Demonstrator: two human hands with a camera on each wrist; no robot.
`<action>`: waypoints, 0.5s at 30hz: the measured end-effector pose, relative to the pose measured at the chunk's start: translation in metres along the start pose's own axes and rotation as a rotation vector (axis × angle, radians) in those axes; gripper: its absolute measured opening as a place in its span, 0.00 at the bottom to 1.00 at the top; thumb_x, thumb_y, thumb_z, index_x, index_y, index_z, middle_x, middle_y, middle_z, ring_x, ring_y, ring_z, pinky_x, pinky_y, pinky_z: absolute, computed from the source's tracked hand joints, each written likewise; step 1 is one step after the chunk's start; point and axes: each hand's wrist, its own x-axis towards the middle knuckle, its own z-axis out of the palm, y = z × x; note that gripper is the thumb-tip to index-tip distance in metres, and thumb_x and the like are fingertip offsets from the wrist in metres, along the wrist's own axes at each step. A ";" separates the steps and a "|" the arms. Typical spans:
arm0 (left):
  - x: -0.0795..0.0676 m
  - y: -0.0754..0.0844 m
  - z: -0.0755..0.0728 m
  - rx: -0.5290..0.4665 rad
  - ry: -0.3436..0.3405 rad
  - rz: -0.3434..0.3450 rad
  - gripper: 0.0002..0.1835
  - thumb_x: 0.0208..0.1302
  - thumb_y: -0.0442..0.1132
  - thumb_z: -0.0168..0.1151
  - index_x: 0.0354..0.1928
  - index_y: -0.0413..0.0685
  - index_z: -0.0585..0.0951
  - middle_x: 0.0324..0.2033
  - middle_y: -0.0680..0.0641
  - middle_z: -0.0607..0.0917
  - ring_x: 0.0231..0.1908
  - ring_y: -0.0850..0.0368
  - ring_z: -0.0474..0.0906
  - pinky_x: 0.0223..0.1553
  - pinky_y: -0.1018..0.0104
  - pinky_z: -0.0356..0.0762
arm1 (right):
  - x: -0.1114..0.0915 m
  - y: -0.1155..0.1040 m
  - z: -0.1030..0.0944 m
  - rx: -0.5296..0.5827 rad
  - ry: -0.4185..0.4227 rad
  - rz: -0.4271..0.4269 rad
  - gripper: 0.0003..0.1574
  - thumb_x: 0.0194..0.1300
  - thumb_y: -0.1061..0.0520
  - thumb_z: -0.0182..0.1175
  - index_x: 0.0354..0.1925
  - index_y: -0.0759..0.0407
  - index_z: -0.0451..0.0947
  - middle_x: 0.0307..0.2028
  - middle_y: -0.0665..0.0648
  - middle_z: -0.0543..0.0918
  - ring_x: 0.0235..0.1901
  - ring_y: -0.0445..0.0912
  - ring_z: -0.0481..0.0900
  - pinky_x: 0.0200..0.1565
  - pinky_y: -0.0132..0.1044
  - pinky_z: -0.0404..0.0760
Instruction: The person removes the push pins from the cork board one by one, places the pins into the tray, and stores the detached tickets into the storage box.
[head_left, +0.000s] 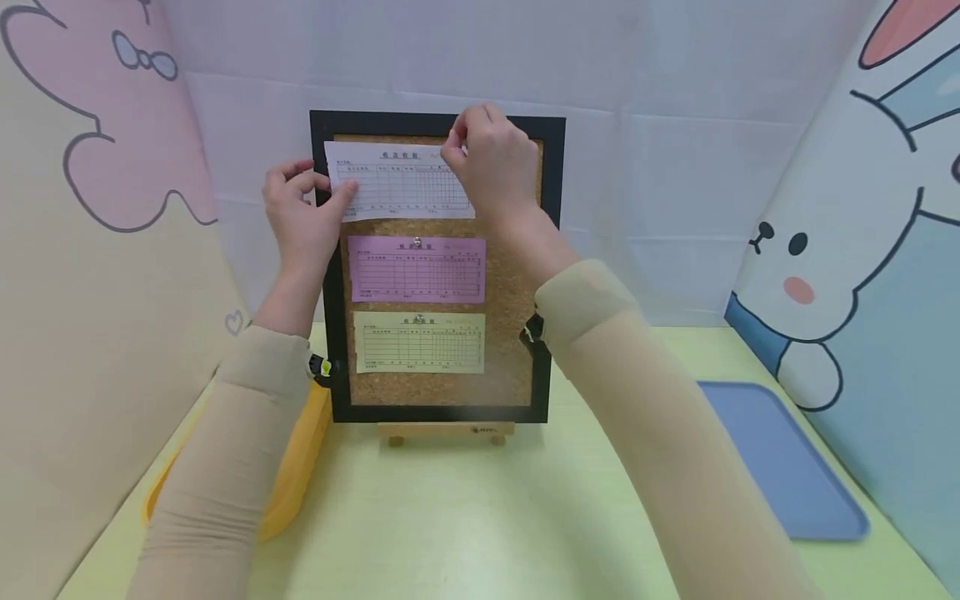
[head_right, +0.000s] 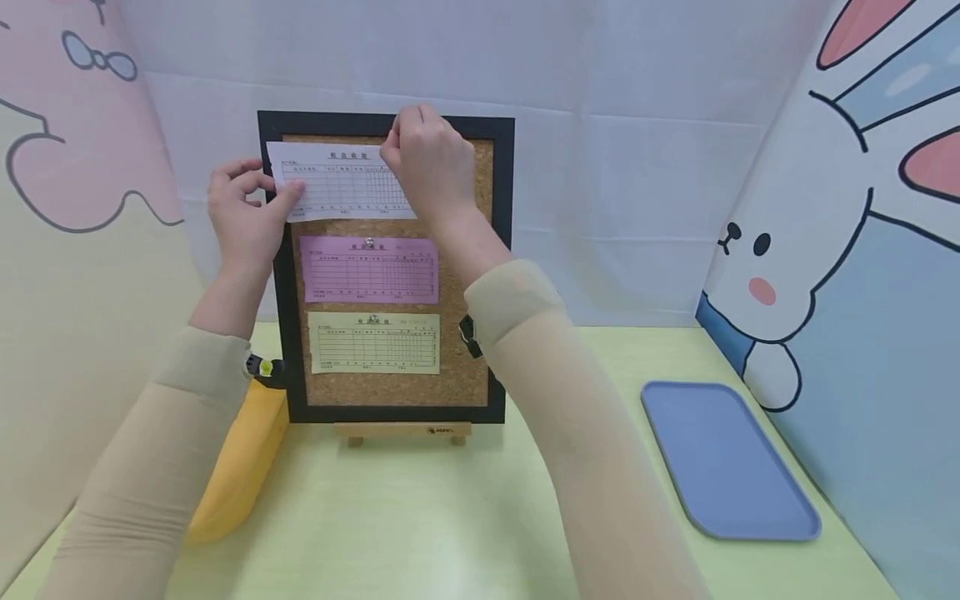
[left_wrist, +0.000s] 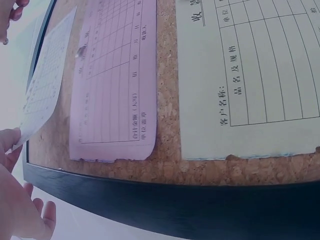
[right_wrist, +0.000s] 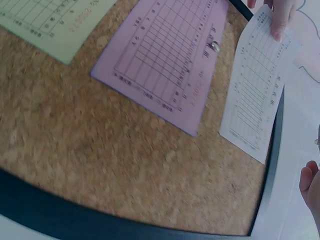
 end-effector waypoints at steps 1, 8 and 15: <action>0.000 0.001 -0.001 0.007 0.001 0.012 0.17 0.55 0.50 0.69 0.22 0.50 0.73 0.54 0.53 0.72 0.58 0.61 0.61 0.50 0.69 0.62 | 0.000 0.001 -0.004 -0.002 0.000 -0.004 0.13 0.67 0.55 0.47 0.36 0.60 0.77 0.34 0.56 0.80 0.26 0.45 0.74 0.28 0.36 0.72; -0.001 0.011 -0.008 0.038 0.013 0.106 0.21 0.56 0.49 0.68 0.32 0.34 0.81 0.30 0.57 0.76 0.38 0.64 0.69 0.41 0.73 0.61 | -0.003 0.009 -0.034 0.010 0.020 -0.001 0.12 0.65 0.58 0.48 0.35 0.62 0.77 0.32 0.57 0.79 0.26 0.46 0.74 0.28 0.37 0.69; -0.003 0.025 -0.017 -0.008 -0.003 0.055 0.21 0.52 0.55 0.69 0.31 0.41 0.84 0.22 0.60 0.78 0.28 0.66 0.72 0.32 0.75 0.66 | -0.009 0.030 -0.060 0.020 0.118 -0.024 0.10 0.60 0.60 0.51 0.32 0.64 0.78 0.28 0.58 0.78 0.25 0.49 0.74 0.27 0.41 0.69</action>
